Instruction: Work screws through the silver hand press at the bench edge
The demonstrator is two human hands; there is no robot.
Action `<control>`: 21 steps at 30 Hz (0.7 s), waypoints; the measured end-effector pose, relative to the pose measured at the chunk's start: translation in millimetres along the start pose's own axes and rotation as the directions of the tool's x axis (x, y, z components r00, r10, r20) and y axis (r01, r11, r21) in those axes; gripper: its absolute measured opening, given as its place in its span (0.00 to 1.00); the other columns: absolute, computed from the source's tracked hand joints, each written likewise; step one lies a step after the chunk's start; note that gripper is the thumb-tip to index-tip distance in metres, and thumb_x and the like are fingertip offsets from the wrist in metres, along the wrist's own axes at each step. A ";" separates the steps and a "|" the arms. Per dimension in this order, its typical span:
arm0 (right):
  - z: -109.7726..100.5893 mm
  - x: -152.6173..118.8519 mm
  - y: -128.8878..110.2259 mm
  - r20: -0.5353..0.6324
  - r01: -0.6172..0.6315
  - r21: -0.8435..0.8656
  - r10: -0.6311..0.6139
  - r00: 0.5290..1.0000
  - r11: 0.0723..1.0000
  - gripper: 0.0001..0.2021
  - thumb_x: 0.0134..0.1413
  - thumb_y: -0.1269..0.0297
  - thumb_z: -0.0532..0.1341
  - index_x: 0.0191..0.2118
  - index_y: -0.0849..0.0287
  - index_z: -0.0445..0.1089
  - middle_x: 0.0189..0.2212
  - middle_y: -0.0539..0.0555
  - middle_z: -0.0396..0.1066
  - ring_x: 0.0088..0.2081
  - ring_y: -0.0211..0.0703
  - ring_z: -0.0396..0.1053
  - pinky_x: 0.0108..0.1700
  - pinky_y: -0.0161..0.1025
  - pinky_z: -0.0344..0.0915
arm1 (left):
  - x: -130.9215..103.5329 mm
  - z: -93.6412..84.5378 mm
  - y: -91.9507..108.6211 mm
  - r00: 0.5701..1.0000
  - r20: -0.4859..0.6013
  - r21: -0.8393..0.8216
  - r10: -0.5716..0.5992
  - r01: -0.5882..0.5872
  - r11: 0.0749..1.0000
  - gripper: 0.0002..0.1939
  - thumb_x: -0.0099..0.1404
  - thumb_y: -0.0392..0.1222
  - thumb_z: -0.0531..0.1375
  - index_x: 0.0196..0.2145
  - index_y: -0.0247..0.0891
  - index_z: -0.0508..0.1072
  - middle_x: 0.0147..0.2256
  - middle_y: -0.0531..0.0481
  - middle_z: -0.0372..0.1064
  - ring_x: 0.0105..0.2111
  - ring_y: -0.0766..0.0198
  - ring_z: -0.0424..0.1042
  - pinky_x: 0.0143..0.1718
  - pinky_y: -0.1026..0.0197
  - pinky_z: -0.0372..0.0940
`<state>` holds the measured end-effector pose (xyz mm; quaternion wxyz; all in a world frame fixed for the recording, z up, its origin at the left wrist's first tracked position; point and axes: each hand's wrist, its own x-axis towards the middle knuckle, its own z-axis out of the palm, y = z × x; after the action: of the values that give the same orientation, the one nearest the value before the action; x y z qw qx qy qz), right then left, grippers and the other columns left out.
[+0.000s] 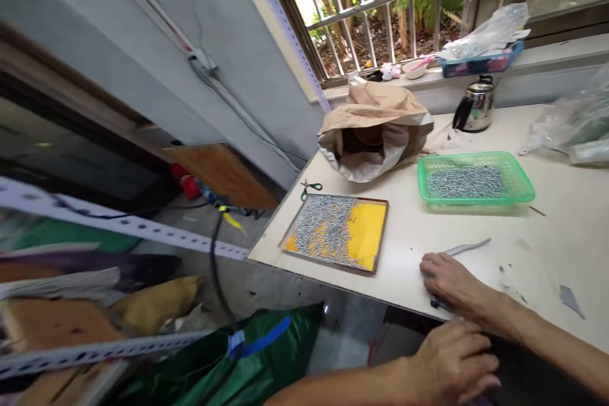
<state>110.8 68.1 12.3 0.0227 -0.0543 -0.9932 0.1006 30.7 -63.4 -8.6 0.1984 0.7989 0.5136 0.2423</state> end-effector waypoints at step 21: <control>-36.1 -57.1 67.2 -0.520 -0.400 0.160 0.421 0.743 0.903 0.19 0.61 0.47 0.44 0.34 0.51 0.67 0.34 0.58 0.71 0.34 0.51 0.71 0.36 0.48 0.68 | 7.1 -165.9 -194.7 0.708 -0.249 0.556 -0.661 0.663 0.501 0.13 0.66 0.34 0.53 0.31 0.30 0.76 0.36 0.37 0.70 0.42 0.52 0.65 0.40 0.55 0.60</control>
<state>176.5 134.2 32.0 0.2814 -0.2971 -0.9067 0.1025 -205.8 31.1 15.9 0.0066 0.5591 0.8285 -0.0295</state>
